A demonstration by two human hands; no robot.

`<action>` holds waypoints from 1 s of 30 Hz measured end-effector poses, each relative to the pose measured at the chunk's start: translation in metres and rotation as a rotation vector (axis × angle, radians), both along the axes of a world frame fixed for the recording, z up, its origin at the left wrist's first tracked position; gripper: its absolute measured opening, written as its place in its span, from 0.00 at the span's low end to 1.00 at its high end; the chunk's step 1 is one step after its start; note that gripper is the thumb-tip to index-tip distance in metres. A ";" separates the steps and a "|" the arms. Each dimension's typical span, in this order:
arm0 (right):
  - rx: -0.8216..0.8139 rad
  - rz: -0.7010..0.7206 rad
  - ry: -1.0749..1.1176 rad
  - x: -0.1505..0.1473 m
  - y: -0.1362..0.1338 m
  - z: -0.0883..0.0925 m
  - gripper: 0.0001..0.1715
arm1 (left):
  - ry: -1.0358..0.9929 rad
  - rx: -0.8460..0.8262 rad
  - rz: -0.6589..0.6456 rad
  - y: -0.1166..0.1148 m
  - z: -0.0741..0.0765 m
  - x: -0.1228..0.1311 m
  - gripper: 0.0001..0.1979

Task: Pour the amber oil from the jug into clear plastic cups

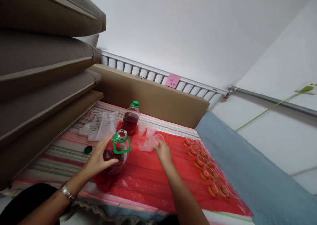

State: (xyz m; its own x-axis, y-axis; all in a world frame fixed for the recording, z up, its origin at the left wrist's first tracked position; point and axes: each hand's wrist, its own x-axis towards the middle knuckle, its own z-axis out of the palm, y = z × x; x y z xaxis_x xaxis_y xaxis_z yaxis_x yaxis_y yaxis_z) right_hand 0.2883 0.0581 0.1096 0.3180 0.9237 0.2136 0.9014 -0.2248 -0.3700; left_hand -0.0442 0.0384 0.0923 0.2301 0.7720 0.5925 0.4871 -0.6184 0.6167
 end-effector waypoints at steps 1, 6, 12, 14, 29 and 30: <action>0.010 -0.014 -0.001 0.004 -0.004 0.004 0.05 | 0.005 -0.001 0.000 0.000 0.001 0.000 0.43; 0.035 -0.095 0.000 0.027 -0.024 0.027 0.07 | 0.012 0.017 0.008 0.000 0.004 -0.001 0.42; 0.013 -0.121 0.045 0.036 -0.060 0.015 0.08 | 0.021 0.005 0.009 -0.001 0.005 0.001 0.42; 0.005 -0.104 0.074 0.032 -0.071 0.001 0.08 | 0.026 0.005 0.005 -0.001 0.006 0.000 0.42; -0.020 0.133 0.243 -0.019 -0.073 -0.066 0.02 | 0.051 0.025 0.004 -0.003 0.011 0.001 0.41; -0.022 0.143 0.251 -0.020 -0.074 -0.067 0.02 | 0.051 0.024 0.005 -0.003 0.011 0.001 0.41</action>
